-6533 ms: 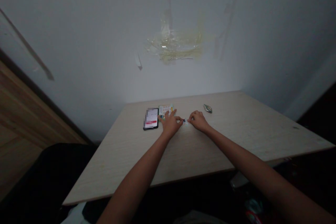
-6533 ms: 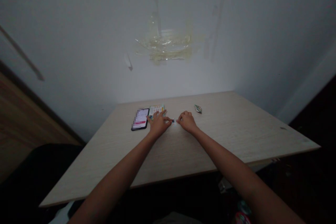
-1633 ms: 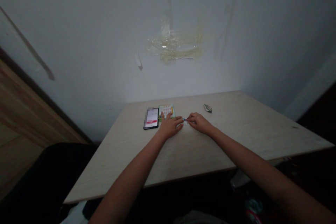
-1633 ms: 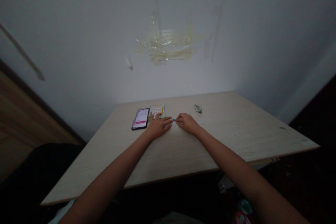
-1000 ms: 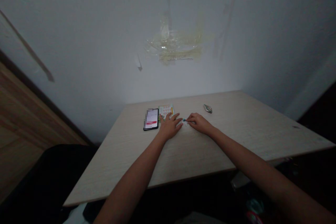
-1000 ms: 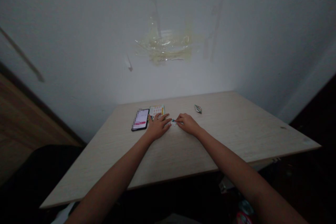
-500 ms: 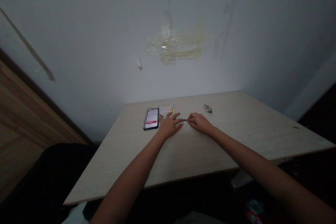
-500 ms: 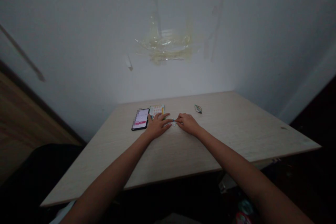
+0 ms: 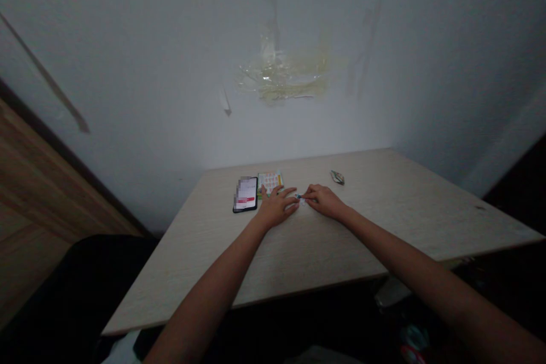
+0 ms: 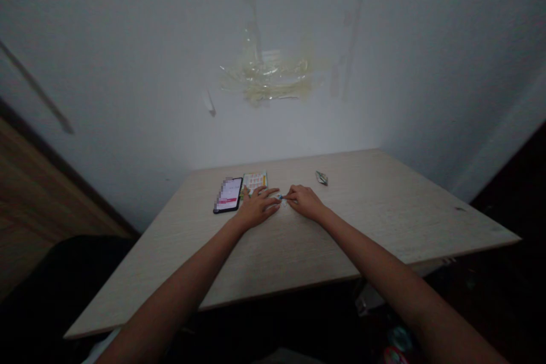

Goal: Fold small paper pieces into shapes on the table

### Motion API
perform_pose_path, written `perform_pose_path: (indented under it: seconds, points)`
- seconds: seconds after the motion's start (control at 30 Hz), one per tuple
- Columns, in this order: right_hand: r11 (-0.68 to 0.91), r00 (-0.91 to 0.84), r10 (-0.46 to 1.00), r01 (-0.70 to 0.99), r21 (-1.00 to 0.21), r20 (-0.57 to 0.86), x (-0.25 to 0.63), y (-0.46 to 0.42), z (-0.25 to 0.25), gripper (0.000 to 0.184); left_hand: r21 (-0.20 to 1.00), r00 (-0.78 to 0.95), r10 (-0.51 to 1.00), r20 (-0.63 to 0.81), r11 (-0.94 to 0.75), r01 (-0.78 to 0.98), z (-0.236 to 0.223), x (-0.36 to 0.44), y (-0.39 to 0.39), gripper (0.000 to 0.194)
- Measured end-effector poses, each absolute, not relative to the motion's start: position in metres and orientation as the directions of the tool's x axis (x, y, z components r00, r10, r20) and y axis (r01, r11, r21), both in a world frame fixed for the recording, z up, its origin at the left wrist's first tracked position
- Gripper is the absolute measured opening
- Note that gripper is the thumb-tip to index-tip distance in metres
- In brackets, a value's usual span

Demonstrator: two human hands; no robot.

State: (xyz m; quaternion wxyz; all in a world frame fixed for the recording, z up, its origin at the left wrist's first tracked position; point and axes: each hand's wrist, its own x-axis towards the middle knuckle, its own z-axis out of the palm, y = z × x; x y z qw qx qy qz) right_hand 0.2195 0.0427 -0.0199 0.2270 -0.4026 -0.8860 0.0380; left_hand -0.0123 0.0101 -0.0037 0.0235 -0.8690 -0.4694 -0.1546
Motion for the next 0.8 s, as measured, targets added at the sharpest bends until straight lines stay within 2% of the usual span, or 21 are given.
perform_pose_path:
  seconds: [0.23, 0.47, 0.8]
  points:
    - [0.679, -0.569, 0.726, 0.682, -0.27, 0.388, 0.22, 0.0427, -0.0193, 0.026, 0.069, 0.578, 0.772, 0.264, -0.613, 0.787, -0.0016, -0.0105, 0.0061, 0.029]
    - [0.675, -0.565, 0.732, 0.677, -0.293, 0.381, 0.2217, 0.0442, -0.0214, 0.027, 0.11, 0.601, 0.766, 0.229, -0.634, 0.766, -0.0039, -0.013, 0.0069, 0.029]
    - [0.687, -0.564, 0.723, 0.652, -0.322, 0.399, 0.2235, 0.0449, -0.0241, 0.026, 0.099, 0.606, 0.763, 0.225, -0.636, 0.765, -0.0053, -0.013, 0.008, 0.031]
